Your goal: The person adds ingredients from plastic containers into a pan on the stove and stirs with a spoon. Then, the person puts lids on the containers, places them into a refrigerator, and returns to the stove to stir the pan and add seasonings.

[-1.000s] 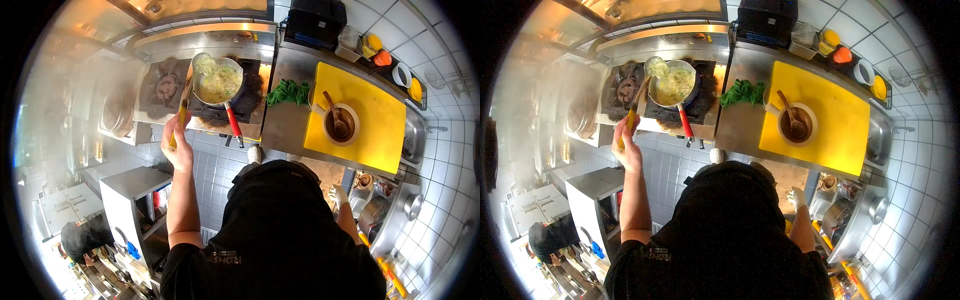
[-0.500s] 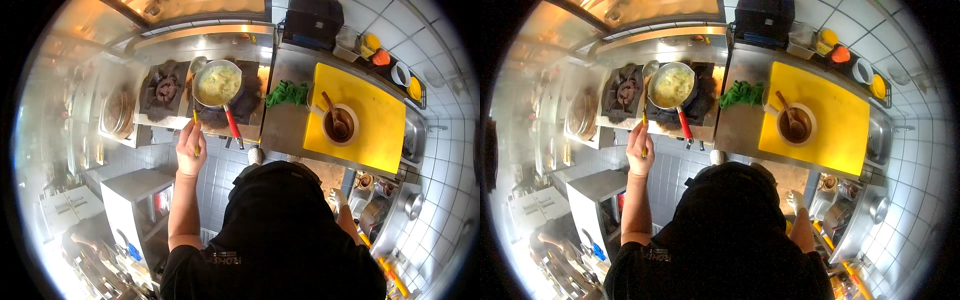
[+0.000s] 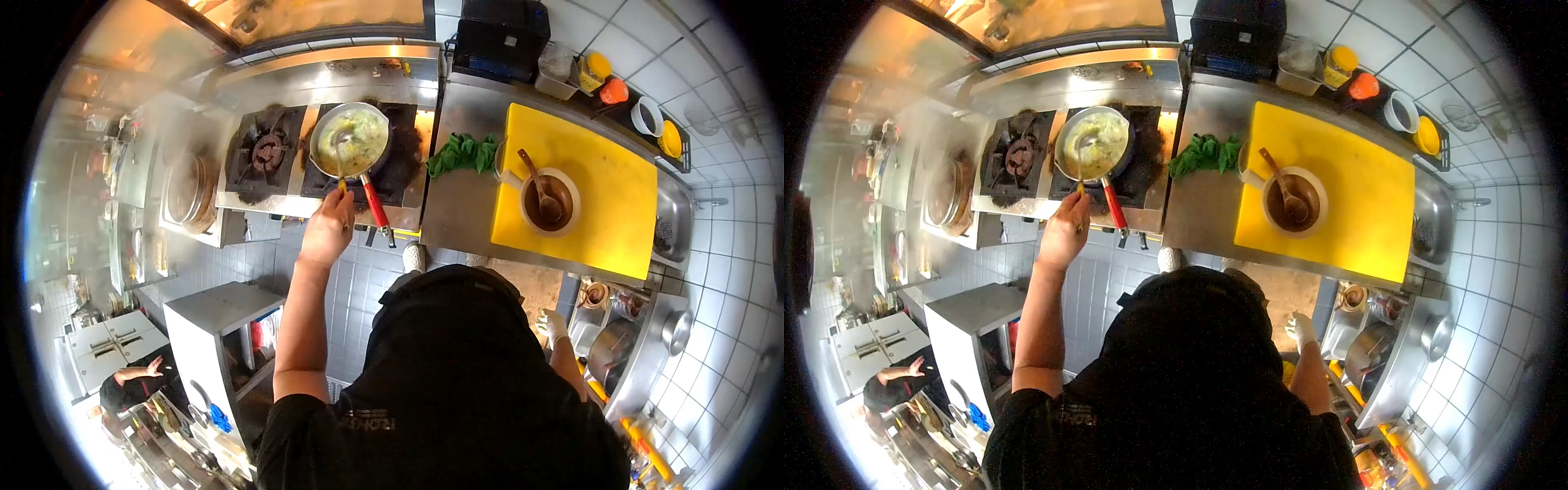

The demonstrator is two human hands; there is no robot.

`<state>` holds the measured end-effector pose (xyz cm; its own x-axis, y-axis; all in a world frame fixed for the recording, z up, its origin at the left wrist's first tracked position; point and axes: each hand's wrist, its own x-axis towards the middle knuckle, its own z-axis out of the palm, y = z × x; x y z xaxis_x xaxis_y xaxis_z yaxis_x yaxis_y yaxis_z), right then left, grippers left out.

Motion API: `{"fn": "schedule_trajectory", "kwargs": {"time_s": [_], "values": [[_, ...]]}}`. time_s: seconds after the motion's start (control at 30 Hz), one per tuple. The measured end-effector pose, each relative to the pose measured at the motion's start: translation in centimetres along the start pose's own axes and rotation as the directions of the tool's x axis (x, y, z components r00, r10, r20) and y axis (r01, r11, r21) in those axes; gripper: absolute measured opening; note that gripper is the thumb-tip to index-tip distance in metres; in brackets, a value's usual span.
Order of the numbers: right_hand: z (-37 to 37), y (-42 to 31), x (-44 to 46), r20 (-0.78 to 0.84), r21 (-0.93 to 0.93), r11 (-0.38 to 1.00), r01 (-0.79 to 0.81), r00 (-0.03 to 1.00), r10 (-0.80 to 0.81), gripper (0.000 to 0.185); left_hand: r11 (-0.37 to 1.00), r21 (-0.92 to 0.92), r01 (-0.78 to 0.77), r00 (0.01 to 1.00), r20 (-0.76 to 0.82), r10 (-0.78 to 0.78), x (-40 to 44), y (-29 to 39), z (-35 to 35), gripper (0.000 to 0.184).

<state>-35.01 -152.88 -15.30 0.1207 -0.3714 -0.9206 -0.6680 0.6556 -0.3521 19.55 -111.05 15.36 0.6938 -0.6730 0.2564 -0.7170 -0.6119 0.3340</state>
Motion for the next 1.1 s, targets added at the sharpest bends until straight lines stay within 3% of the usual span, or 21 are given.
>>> {"fn": "schedule_trajectory", "kwargs": {"time_s": [0.07, 0.2, 0.3, 0.4, 0.5, 0.53, 0.63, 0.67, 0.77, 0.8, 0.9, 0.93, 1.03, 1.07, 1.1], "values": [[0.0, -0.5, -0.1, -0.029, 0.003, 1.0, 0.029, 0.999, -0.029, 0.026, 0.998, 0.06, 0.033, 0.996, 0.076, -0.037, 0.3, 1.6, -0.6, 0.012], [1.2, -1.4, -2.9, -0.079, -0.005, 0.999, 0.038, 0.996, -0.038, 0.018, 0.988, -0.066, -0.14, 0.99, -0.018, 0.139, 2.7, 3.1, -2.5, 0.017], [1.2, -1.0, -3.1, -0.068, -0.019, 0.999, 0.034, 0.997, -0.036, 0.021, 0.999, -0.039, 0.011, 1.0, -0.005, -0.011, 3.4, 0.7, -1.3, 0.019], [1.6, -1.0, -2.9, -0.064, -0.022, 0.999, 0.047, 0.997, -0.048, 0.027, 0.988, 0.115, 0.099, 0.951, 0.283, -0.128, 2.5, 2.5, -2.1, 0.021], [1.3, 0.4, -2.0, -0.037, 0.029, 0.999, 0.016, 0.999, -0.014, 0.031, 0.994, -0.093, -0.059, 0.988, 0.138, 0.072, 2.8, 2.7, -2.8, 0.019], [1.1, 0.7, -1.6, -0.029, 0.055, 0.998, -0.007, 1.0, 0.009, 0.032, 0.982, -0.167, -0.089, 0.996, 0.007, 0.091, 3.5, 2.1, -2.4, 0.016], [1.2, 0.7, -1.6, -0.026, 0.023, 1.0, 0.015, 1.0, -0.014, 0.035, 0.998, -0.028, 0.048, 0.998, 0.034, -0.047, 3.4, 0.2, -0.6, 0.015], [1.3, 0.4, -1.8, -0.03, -0.004, 0.999, 0.038, 0.999, -0.038, 0.036, 0.994, 0.049, 0.095, 0.983, 0.154, -0.101, 2.9, -0.1, 0.0, 0.02], [1.1, 0.2, -2.3, -0.027, -0.013, 0.998, 0.06, 0.998, -0.06, 0.036, 0.994, -0.036, 0.1, 0.987, 0.133, -0.095, 2.2, 2.6, -1.3, 0.026], [1.1, 0.4, -2.2, -0.031, -0.015, 0.999, 0.05, 0.998, -0.051, 0.036, 0.994, -0.091, 0.053, 0.999, -0.009, -0.054, 2.2, 3.0, -1.0, 0.02], [1.3, 0.6, -2.1, -0.041, -0.016, 1.0, 0.025, 0.999, -0.026, 0.034, 0.994, -0.088, 0.061, 0.997, -0.038, -0.065, 0.2, 0.8, 4.0, 0.029], [1.6, 0.4, -2.4, -0.039, -0.016, 1.0, 0.018, 0.999, -0.019, 0.033, 0.989, -0.112, 0.096, 0.994, 0.064, -0.09, -1.1, -0.4, 6.0, 0.042], [1.6, 0.6, -2.1, -0.013, 0.019, 1.0, -0.006, 1.0, 0.006, 0.031, 0.977, -0.167, 0.136, 0.99, -0.006, -0.139, -1.9, 1.1, 8.2, 0.052], [1.3, 0.8, -1.7, -0.003, 0.034, 0.999, -0.015, 1.0, 0.015, 0.031, 0.915, -0.279, 0.29, 0.956, 0.041, -0.291, -2.3, 1.4, 9.2, 0.059], [0.9, 1.1, -1.2, -0.001, 0.027, 1.0, -0.002, 1.0, 0.002, 0.032, 0.916, -0.283, 0.284, 0.955, -0.005, -0.298, -2.6, 1.5, 10.0, 0.06]]}}
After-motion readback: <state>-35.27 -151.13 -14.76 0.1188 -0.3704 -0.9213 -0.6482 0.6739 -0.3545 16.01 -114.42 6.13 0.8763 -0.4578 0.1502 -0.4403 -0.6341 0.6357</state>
